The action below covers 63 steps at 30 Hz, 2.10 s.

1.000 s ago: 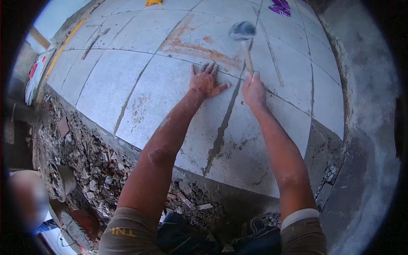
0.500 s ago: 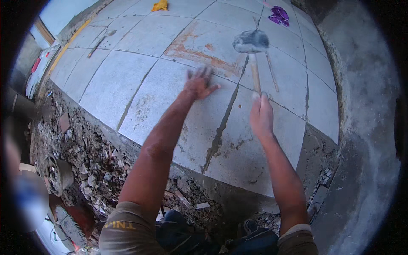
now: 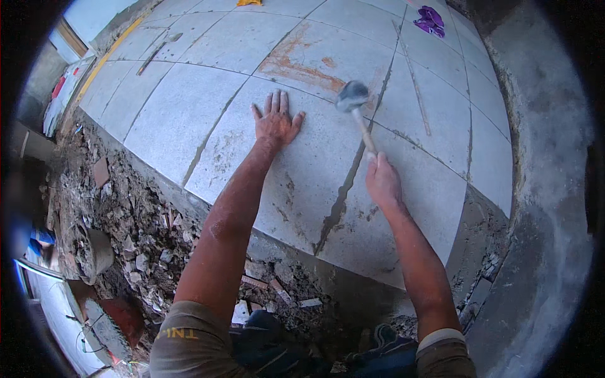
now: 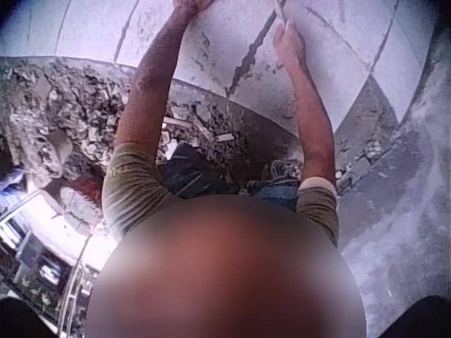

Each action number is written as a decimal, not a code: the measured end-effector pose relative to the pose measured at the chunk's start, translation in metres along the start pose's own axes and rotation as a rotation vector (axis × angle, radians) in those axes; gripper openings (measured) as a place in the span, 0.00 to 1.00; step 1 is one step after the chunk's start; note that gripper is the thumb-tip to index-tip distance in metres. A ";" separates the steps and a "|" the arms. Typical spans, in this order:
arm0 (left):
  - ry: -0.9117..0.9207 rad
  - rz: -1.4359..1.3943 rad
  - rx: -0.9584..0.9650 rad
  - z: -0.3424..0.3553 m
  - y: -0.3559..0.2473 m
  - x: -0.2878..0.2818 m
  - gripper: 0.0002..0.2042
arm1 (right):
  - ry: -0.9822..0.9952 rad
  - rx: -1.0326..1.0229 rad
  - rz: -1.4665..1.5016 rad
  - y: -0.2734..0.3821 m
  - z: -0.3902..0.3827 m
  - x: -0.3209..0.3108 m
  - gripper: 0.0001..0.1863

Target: Install floor tiles using a rubber mallet and mortar.

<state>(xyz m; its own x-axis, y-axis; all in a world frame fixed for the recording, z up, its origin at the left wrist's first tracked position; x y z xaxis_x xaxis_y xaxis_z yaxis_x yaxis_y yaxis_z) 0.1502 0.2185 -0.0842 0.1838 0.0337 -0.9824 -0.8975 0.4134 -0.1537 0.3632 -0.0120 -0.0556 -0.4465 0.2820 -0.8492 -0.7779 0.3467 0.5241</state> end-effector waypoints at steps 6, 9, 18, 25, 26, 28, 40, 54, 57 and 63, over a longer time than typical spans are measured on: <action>0.009 -0.006 0.017 0.001 -0.003 0.000 0.41 | 0.059 0.002 -0.047 0.027 0.013 0.004 0.16; 0.023 -0.046 0.030 0.004 -0.004 0.004 0.41 | 0.046 -0.040 -0.092 0.027 0.022 0.012 0.17; -0.012 -0.069 -0.163 -0.009 0.049 -0.004 0.46 | -0.083 -0.100 0.124 0.074 0.004 -0.008 0.16; -0.028 0.057 -0.268 -0.019 0.051 -0.016 0.53 | 0.067 -0.033 -0.001 0.057 0.005 0.026 0.19; 0.004 0.057 -0.292 -0.021 0.049 -0.013 0.52 | -0.003 -0.049 0.063 0.061 0.001 0.017 0.19; 0.013 0.075 -0.305 -0.021 0.061 -0.018 0.52 | -0.034 -0.020 0.075 0.059 -0.013 -0.004 0.20; 0.022 -0.168 0.631 -0.087 -0.168 0.003 0.53 | -0.331 0.136 0.137 -0.081 -0.149 -0.173 0.16; 0.092 -0.009 0.414 -0.116 -0.238 0.010 0.56 | -0.185 0.345 -0.068 -0.128 -0.121 -0.107 0.16; 0.085 0.022 0.411 -0.113 -0.239 0.008 0.55 | -0.144 0.339 -0.090 -0.131 -0.119 -0.106 0.16; 0.096 0.050 0.411 -0.114 -0.250 0.003 0.55 | -0.170 0.300 -0.115 -0.130 -0.117 -0.113 0.17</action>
<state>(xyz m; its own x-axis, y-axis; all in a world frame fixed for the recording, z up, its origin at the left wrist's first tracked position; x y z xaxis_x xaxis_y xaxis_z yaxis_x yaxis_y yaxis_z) 0.3298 0.0117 -0.0607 0.0886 -0.0140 -0.9960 -0.6659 0.7428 -0.0696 0.4625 -0.1934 -0.0354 -0.2636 0.3619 -0.8942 -0.6429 0.6251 0.4426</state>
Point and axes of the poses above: each hand's wrist, its own z-axis towards the middle knuckle, its own x-axis out of the palm, y = z × x, the point moved 3 cm from there along z, towards the middle knuckle, and after that the axes turned 1 degree about y, right-handed, at the moved point
